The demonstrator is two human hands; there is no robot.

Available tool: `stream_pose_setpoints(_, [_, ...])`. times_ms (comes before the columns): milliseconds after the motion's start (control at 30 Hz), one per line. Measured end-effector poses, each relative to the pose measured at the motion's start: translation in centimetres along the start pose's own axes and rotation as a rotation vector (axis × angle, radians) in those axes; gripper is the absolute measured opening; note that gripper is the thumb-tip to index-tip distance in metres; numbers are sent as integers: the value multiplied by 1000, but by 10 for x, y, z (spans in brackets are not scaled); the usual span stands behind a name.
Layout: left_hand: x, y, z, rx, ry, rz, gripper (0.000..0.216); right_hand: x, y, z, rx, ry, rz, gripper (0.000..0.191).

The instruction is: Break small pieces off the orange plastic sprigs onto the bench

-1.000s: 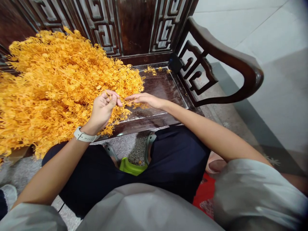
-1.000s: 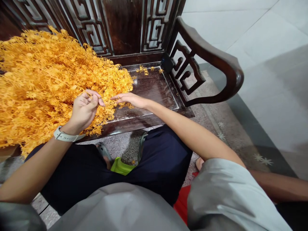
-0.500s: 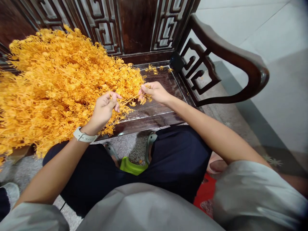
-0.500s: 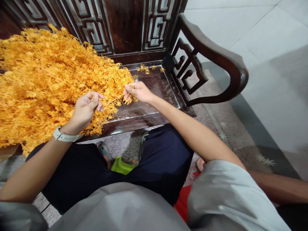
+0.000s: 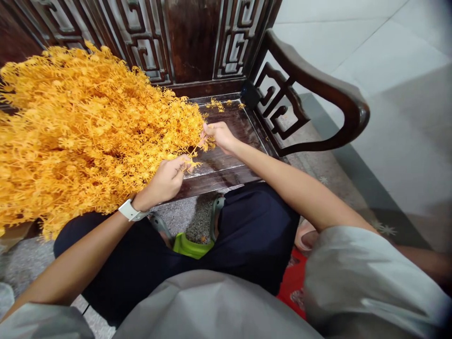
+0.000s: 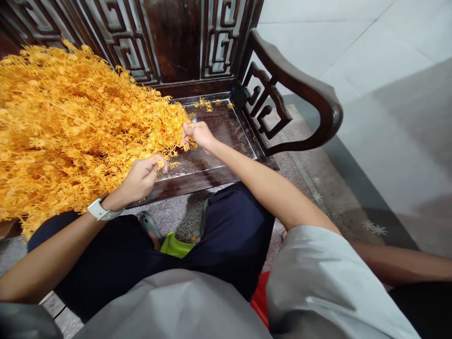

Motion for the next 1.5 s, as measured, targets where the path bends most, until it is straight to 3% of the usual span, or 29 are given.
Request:
stream_pose_setpoints(200, [3, 6, -1, -26, 21, 31, 20, 4, -4, 17, 70, 29, -30, 34])
stream_pose_setpoints(300, [14, 6, -16, -83, 70, 10, 21, 2, -41, 24, 314, 34, -67, 42])
stream_pose_setpoints(367, [17, 2, -27, -97, 101, 3, 23, 6, -72, 22, 405, 60, -232, 43])
stream_pose_setpoints(500, [6, -10, -37, -38, 88, 19, 22, 26, -102, 8, 114, 241, -516, 24])
stream_pose_setpoints(633, [-4, -18, -32, 34, 37, 14, 22, 36, -94, -4, -231, 491, -596, 18])
stream_pose_setpoints(700, [-3, -20, -30, 58, 33, -14, 22, 33, -92, -7, -289, 567, -578, 22])
stream_pose_setpoints(733, [-2, -21, -29, 64, 31, -26, 21, 30, -94, -8, -228, 549, -550, 24])
stream_pose_setpoints(867, [0, -20, -26, 67, -6, -10, 22, 25, -108, -5, 229, 334, -467, 42])
stream_pose_setpoints(967, [-3, -17, -25, 59, -29, 6, 25, 32, -115, -1, 262, 324, -517, 38])
stream_pose_setpoints(1167, [-4, -12, -23, 43, -64, -71, 26, 40, -116, 4, 145, 290, -638, 35])
stream_pose_setpoints(1300, [-5, -9, -16, 104, -162, -368, 37, 33, -109, -1, 54, 273, -631, 23])
stream_pose_setpoints(1367, [-7, -8, -11, 155, -214, -549, 42, 29, -99, -6, -118, 256, -579, 29])
stream_pose_setpoints(1500, [-8, -12, -3, 271, -319, -839, 34, 21, -70, -16, -486, 129, -429, 67])
Point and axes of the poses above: each hand's wrist, its own z-axis towards the middle knuckle, its own y-axis out of the palm, x = y × z, the point moved 1 cm from there along z, towards the middle knuckle, and after that the axes turned 10 degrees about z, right-handed, at the moved point
